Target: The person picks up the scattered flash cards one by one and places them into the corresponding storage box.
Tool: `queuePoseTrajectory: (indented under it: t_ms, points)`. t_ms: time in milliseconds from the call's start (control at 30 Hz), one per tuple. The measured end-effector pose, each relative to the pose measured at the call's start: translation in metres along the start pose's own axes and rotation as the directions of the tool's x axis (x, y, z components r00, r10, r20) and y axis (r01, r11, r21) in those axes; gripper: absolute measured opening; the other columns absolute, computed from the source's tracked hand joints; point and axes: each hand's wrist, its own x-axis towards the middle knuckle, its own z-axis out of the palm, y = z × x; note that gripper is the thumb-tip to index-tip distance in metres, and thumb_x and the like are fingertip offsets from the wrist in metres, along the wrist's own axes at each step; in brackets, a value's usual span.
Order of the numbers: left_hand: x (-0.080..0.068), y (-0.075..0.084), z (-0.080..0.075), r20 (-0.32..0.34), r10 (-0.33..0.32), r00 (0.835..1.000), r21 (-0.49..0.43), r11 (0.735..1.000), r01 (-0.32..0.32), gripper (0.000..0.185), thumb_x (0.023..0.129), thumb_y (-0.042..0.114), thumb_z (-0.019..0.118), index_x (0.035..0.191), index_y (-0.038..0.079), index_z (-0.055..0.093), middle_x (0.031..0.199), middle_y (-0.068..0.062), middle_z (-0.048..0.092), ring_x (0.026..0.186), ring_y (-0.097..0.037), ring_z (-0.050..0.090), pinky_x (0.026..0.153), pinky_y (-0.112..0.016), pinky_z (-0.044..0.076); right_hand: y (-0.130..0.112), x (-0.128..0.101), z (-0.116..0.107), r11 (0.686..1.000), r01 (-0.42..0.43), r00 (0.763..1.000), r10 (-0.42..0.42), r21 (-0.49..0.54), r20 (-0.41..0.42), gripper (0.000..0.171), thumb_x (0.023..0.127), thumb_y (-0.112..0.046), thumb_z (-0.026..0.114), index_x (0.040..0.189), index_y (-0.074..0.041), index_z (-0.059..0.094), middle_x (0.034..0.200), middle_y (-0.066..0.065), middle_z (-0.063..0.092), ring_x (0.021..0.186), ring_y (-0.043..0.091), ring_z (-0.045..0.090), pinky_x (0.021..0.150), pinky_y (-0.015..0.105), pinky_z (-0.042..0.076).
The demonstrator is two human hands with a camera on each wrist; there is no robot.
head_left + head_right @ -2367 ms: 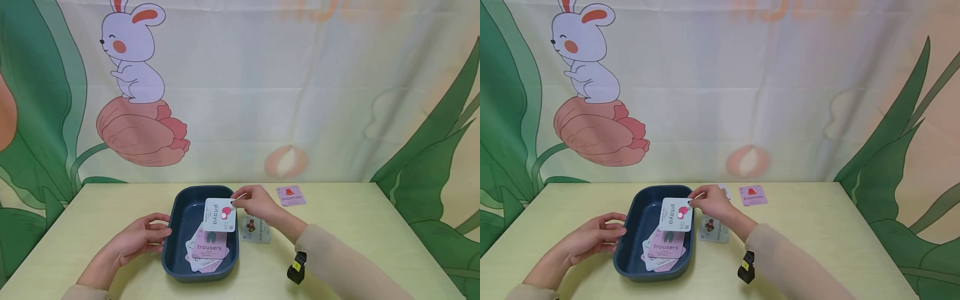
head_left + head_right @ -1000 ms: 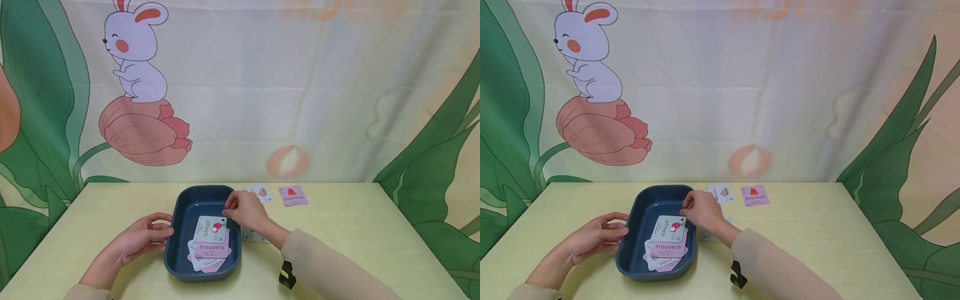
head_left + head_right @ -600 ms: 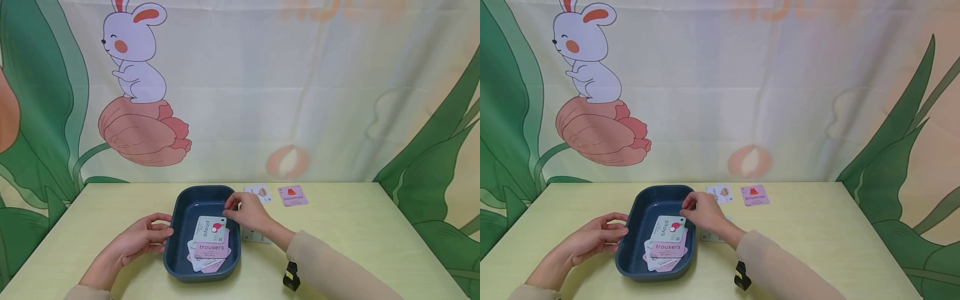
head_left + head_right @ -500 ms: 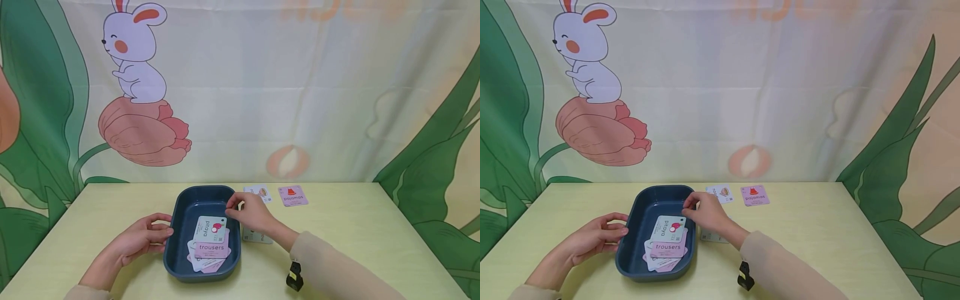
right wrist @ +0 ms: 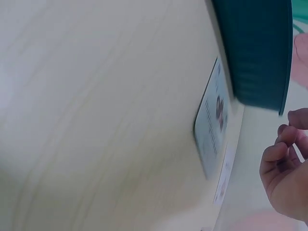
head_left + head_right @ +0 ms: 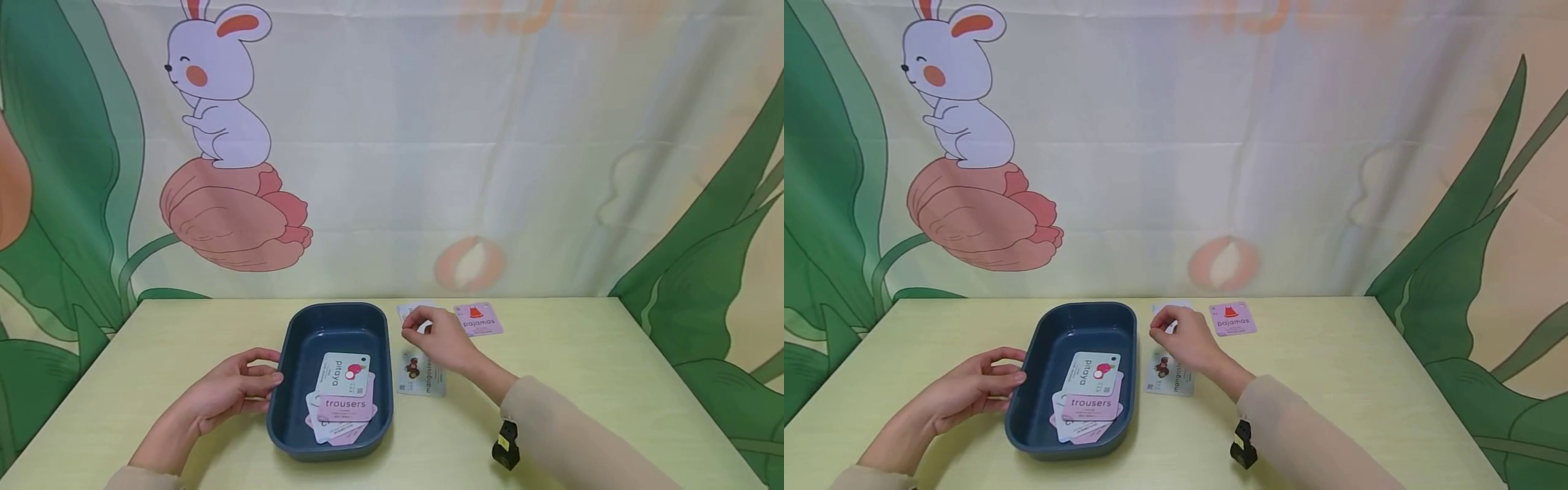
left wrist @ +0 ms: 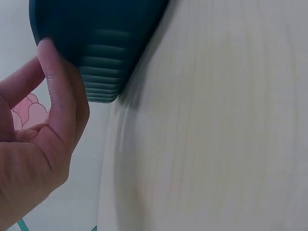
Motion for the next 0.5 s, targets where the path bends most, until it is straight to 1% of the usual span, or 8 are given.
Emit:
queuePoseTrajectory:
  t_ms: [67,133,333,500]
  points:
    - [0.000,0.000,0.000,0.001,0.000,1.000,-0.005,1.000,0.000,0.054,0.100,0.011,0.068,0.141,-0.004,0.037,0.107,-0.011,0.065,0.086,-0.021,0.068,0.076,-0.033,0.060,0.005,0.000,-0.006,1.000,-0.011,1.000,0.011,-0.026,-0.016,0.005,0.096,-0.013,0.073,0.095,-0.009,0.071,0.087,-0.003,0.066,0.080,0.021,0.057,0.072,0.031,0.048]
    - [0.000,0.000,-0.001,0.001,-0.002,1.000,-0.008,1.000,0.002,0.053,0.100,0.011,0.068,0.141,-0.004,0.037,0.107,-0.011,0.065,0.085,-0.021,0.068,0.076,-0.033,0.060,0.012,0.000,-0.011,0.998,-0.029,0.999,0.027,-0.060,-0.033,0.004,0.095,-0.011,0.072,0.095,-0.008,0.070,0.087,-0.002,0.066,0.081,0.020,0.057,0.073,0.032,0.047]
    - [0.000,0.000,0.000,-0.006,-0.009,1.000,-0.010,1.000,0.009,0.053,0.100,0.011,0.068,0.141,-0.003,0.037,0.107,-0.011,0.065,0.085,-0.021,0.067,0.076,-0.033,0.060,0.036,-0.001,-0.028,0.986,-0.095,0.993,0.085,-0.139,-0.079,0.005,0.094,-0.010,0.070,0.095,-0.005,0.070,0.085,0.000,0.067,0.071,0.016,0.055,0.065,0.029,0.045]
    - [0.000,0.000,-0.001,-0.007,-0.007,1.000,-0.011,1.000,0.007,0.053,0.100,0.011,0.068,0.140,-0.003,0.038,0.107,-0.011,0.065,0.086,-0.021,0.068,0.077,-0.034,0.060,0.049,-0.004,-0.042,0.975,-0.152,0.983,0.132,-0.165,-0.126,0.004,0.094,-0.006,0.069,0.093,-0.002,0.070,0.083,0.003,0.066,0.076,0.018,0.056,0.068,0.029,0.046]
